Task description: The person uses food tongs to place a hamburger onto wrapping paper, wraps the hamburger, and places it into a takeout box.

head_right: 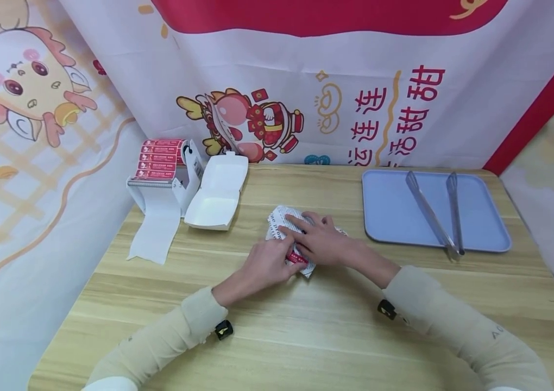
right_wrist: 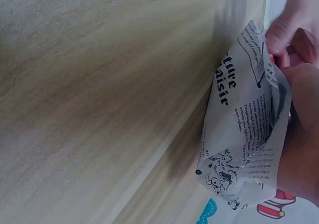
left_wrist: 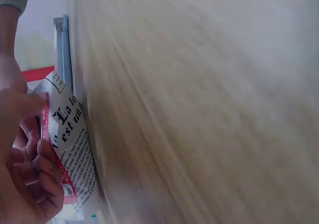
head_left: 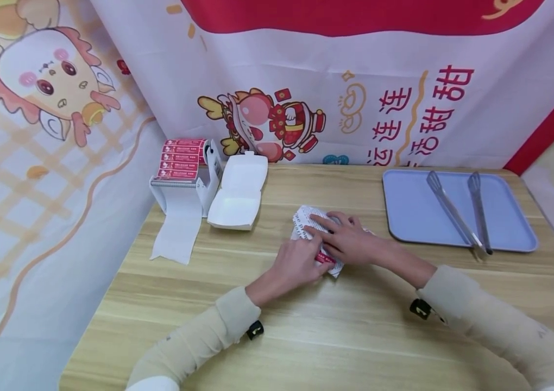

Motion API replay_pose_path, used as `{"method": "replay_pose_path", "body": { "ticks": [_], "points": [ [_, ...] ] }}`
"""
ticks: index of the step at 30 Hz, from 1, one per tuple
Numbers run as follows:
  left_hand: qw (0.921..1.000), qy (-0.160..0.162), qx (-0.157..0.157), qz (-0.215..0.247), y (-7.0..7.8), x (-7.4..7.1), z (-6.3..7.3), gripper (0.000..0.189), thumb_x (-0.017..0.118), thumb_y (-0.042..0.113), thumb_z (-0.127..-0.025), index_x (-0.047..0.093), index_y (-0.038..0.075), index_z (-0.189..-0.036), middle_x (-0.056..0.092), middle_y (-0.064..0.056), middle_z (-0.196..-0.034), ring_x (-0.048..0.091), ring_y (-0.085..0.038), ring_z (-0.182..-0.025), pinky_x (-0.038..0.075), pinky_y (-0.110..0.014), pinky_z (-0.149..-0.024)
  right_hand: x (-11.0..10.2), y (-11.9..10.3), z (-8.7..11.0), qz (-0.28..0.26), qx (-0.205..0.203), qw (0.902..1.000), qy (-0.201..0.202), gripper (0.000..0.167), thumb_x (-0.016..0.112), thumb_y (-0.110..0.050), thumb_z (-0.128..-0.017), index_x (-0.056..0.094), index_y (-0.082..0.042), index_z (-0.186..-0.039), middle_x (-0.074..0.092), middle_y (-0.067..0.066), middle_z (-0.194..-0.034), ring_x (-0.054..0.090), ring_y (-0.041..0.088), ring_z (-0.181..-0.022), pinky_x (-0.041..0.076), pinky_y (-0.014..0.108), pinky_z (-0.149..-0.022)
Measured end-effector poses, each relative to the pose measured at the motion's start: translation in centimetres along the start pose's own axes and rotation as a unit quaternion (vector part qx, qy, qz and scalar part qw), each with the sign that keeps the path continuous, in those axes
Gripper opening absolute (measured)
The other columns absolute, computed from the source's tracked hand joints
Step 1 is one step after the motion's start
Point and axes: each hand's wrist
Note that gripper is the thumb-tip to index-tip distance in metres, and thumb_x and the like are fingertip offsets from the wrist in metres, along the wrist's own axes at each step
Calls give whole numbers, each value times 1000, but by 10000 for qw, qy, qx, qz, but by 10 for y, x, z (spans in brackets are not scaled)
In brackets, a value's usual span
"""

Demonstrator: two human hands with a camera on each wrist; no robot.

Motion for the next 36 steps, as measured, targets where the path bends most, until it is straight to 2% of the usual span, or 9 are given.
{"method": "replay_pose_path", "body": {
  "ticks": [5,10,14,18,21,24,30,34,36],
  "points": [
    [9975,-86,-486,512,0,3,-3,38,69,54,-88,54,20,-80,46,9,-57,42,-5,-46,31,-21,-41,0,1,1,-381,126,9992,-79,63,52,-37,-102,25,-29,-159,18,-1,-168,24,38,-148,31,69,-107],
    [9977,47,-630,251,2,8,-6,42,68,58,-87,53,21,-75,45,9,-54,42,-7,-45,31,-24,-39,-1,1,1,-667,160,9975,-141,64,51,-35,-103,22,-27,-160,16,-1,-169,21,40,-149,27,72,-108],
    [9989,-6,-469,2,3,8,-9,44,68,61,-86,61,18,-83,46,8,-53,43,-8,-44,31,-24,-37,-1,2,2,-859,172,9961,-79,63,51,-33,-103,23,-26,-160,16,0,-169,21,40,-149,27,71,-107],
    [9960,-722,-23,535,-6,-6,-6,39,71,53,-88,61,15,-90,51,8,-62,47,-6,-51,35,-21,-43,1,5,4,-1024,265,9944,-17,66,53,-35,-103,21,-28,-160,14,1,-169,20,36,-150,27,70,-108],
    [9826,-1298,95,1326,-21,-22,1,29,72,41,-90,59,17,-83,57,7,-68,51,-6,-57,41,-21,-51,2,7,6,-1112,371,9931,65,73,58,-38,-100,19,-29,-160,13,5,-169,19,36,-151,26,72,-109],
    [9714,-1392,-157,1917,-44,-33,9,22,70,32,-93,60,17,-80,62,6,-73,54,-7,-63,47,-21,-58,3,10,10,-1142,608,9915,158,83,65,-45,-94,18,-30,-160,15,11,-168,18,39,-152,24,74,-110],
    [9612,-843,-873,2477,-96,-49,28,8,68,20,-93,67,14,-89,66,2,-78,59,-9,-69,53,-23,-64,6,15,17,-1227,1057,9863,-322,97,64,-65,-86,7,-38,-160,16,17,-166,24,47,-148,22,74,-112],
    [9580,-398,-1276,2537,-128,-60,41,12,67,19,-94,68,8,-90,67,-3,-75,58,-11,-64,50,-26,-60,2,21,20,-1587,837,9819,-601,97,62,-65,-87,6,-35,-161,17,17,-166,25,46,-148,24,72,-113],
    [9545,-123,-1745,2414,-142,-65,48,16,66,22,-95,67,7,-88,67,-5,-74,57,-13,-62,47,-27,-59,-5,26,19,-1905,632,9773,-682,94,63,-58,-90,10,-27,-162,21,18,-165,26,45,-148,25,69,-115]
  ]
}}
Point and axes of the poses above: each hand's wrist, its own z-axis away from the middle knuckle, its own x-axis out of the palm, y = z × x
